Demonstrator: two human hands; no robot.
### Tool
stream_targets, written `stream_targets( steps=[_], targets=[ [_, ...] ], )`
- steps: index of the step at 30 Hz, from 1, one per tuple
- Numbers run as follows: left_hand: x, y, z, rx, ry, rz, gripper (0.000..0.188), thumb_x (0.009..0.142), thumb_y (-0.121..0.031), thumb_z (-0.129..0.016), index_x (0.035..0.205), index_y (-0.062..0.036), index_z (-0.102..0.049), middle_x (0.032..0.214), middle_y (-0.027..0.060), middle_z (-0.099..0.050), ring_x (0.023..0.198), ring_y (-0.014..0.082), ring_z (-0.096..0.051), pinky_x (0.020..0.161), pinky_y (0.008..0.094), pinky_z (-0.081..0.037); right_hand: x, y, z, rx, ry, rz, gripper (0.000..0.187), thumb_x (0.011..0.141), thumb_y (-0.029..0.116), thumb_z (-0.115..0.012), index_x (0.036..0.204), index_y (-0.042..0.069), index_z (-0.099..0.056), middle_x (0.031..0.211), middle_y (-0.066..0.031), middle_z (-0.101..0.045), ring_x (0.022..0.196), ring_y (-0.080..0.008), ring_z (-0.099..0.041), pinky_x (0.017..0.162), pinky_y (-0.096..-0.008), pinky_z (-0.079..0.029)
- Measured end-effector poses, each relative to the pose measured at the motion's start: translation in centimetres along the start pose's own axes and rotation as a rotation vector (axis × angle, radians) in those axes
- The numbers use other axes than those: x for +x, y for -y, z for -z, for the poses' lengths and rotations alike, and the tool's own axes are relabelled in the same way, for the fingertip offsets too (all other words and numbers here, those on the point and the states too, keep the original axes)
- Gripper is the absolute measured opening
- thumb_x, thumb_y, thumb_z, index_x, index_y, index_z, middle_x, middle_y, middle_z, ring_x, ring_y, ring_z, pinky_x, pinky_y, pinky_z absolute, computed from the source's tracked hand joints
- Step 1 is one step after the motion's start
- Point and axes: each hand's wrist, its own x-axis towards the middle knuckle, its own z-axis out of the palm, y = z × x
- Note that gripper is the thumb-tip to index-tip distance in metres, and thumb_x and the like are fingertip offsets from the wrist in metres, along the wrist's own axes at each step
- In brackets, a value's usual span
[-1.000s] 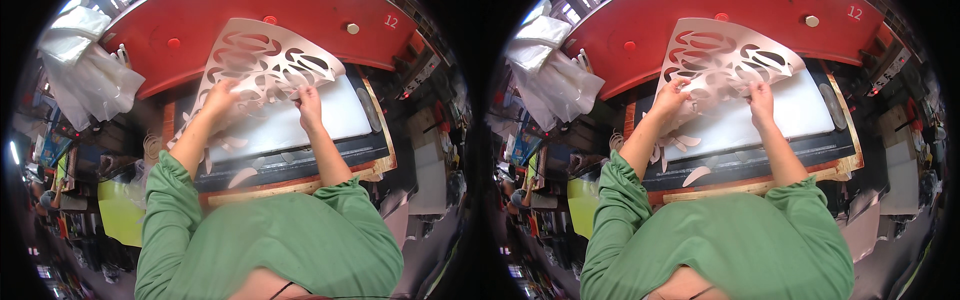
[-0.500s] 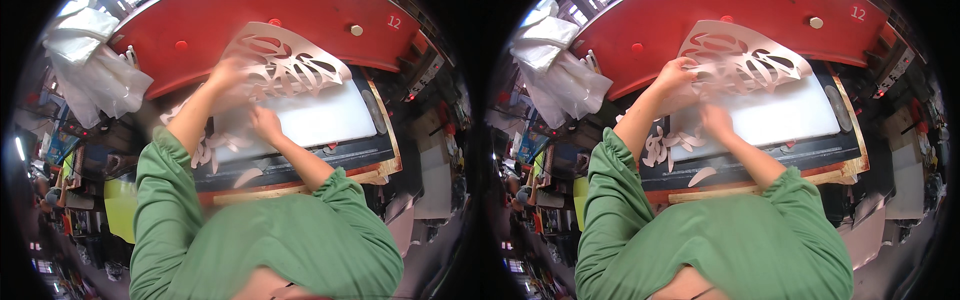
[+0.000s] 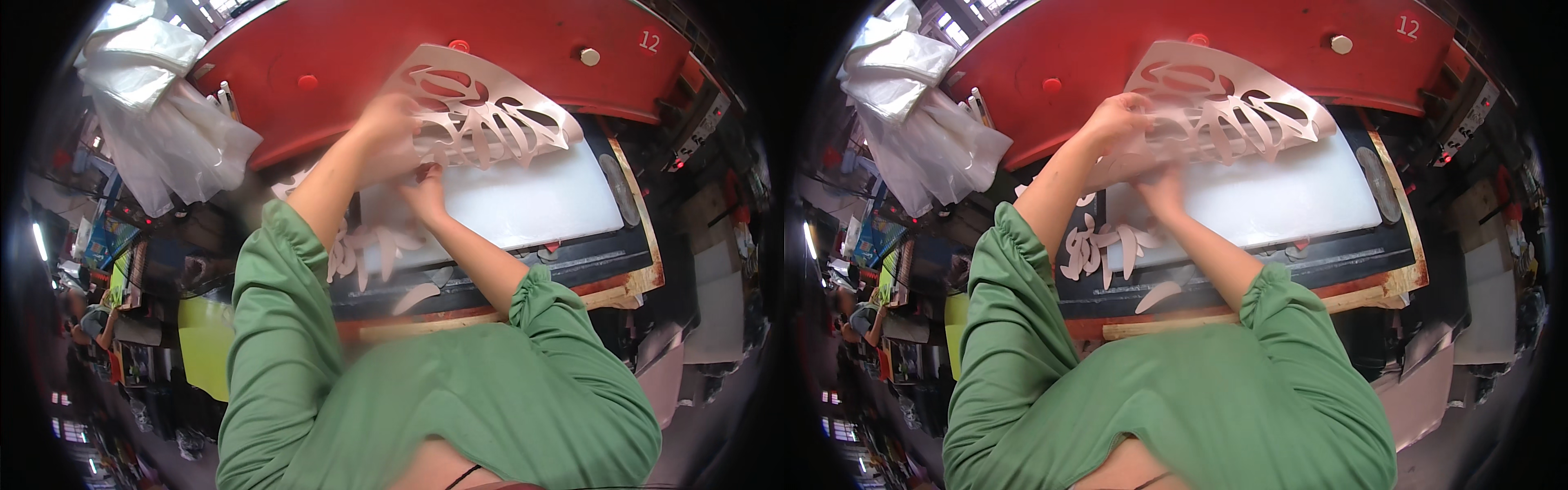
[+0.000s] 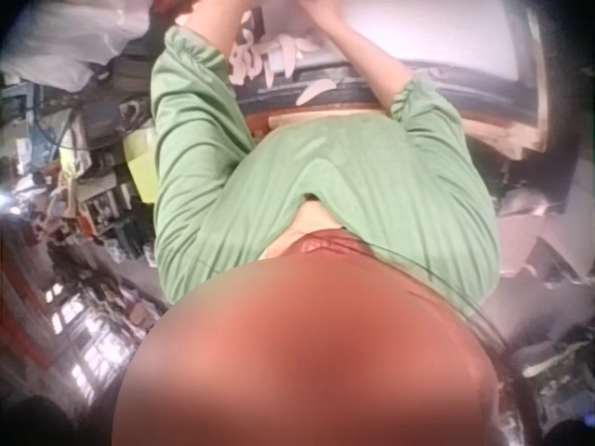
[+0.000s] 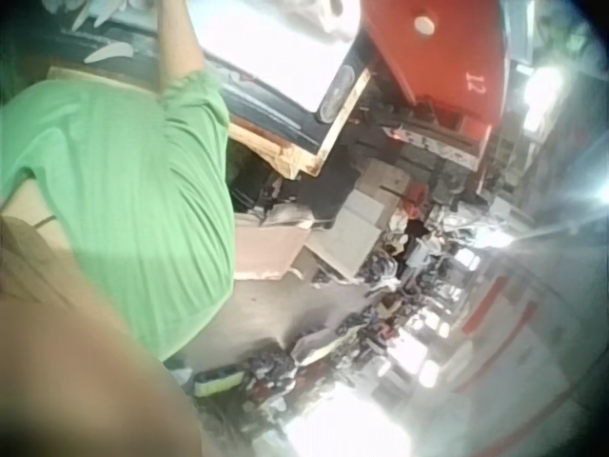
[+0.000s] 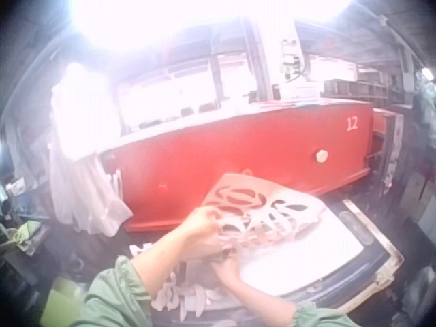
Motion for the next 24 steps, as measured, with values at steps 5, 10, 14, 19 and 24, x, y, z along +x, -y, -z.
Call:
stream_targets(
  steps=[5,10,14,19,24],
  targets=[
    [0.1,-0.8,1.1,0.18,-0.036,-0.106,0.056,0.078,-0.022,-0.077,0.128,-0.0028,-0.06,0.118,0.0157,-0.065,0.106,0.0223,-0.063,0.089,0.0338,-0.05,0.0,-1.3,1.0,-0.073,-0.005,0.028,0.036,0.083,0.019,-0.069,0.108,-0.001,-0.054,0.085,-0.0087,-0.062,0.08,-0.0183,-0.061,0.075,-0.0346,-0.05],
    [0.4,-1.0,1.1,0.256,0.0,-0.115,0.056,0.08,-0.022,-0.076,0.129,-0.0026,-0.059,0.121,0.0179,-0.064,0.11,0.0246,-0.063,0.091,0.0344,-0.05,-4.5,1.3,3.2,-0.028,0.559,-0.052,0.031,0.09,0.022,-0.059,0.111,-0.001,-0.059,0.087,-0.0095,-0.065,0.078,-0.0174,-0.061,0.069,-0.0337,-0.05],
    [0.7,-0.3,0.5,0.159,-0.024,-0.043,0.051,0.08,-0.014,-0.072,0.128,-0.0024,-0.06,0.116,0.0164,-0.066,0.104,0.0235,-0.065,0.09,0.0338,-0.051,-5.1,5.1,5.5,-0.152,0.637,0.108,0.024,0.088,0.02,-0.059,0.099,-0.002,-0.061,0.079,-0.0195,-0.065,0.074,-0.0341,-0.063,0.071,-0.041,-0.05],
    [1.1,0.7,0.4,0.165,-0.058,-0.107,0.045,0.078,-0.008,-0.07,0.122,-0.0018,-0.063,0.109,0.015,-0.067,0.097,0.0222,-0.066,0.086,0.034,-0.052,-5.9,7.6,9.0,-0.073,0.818,-0.084,0.025,0.095,0.027,-0.057,0.098,0.002,-0.058,0.072,-0.0046,-0.058,0.06,-0.0113,-0.053,0.056,-0.03,-0.046],
    [1.4,1.3,0.0,0.205,-0.08,-0.16,0.039,0.078,-0.008,-0.068,0.117,-0.002,-0.065,0.105,0.0143,-0.068,0.094,0.0211,-0.066,0.083,0.0338,-0.053,-6.1,7.5,10.6,-0.177,0.814,-0.036,0.023,0.096,0.025,-0.056,0.095,0.002,-0.056,0.067,-0.0008,-0.055,0.058,-0.0091,-0.05,0.053,-0.0271,-0.044]
  ],
)
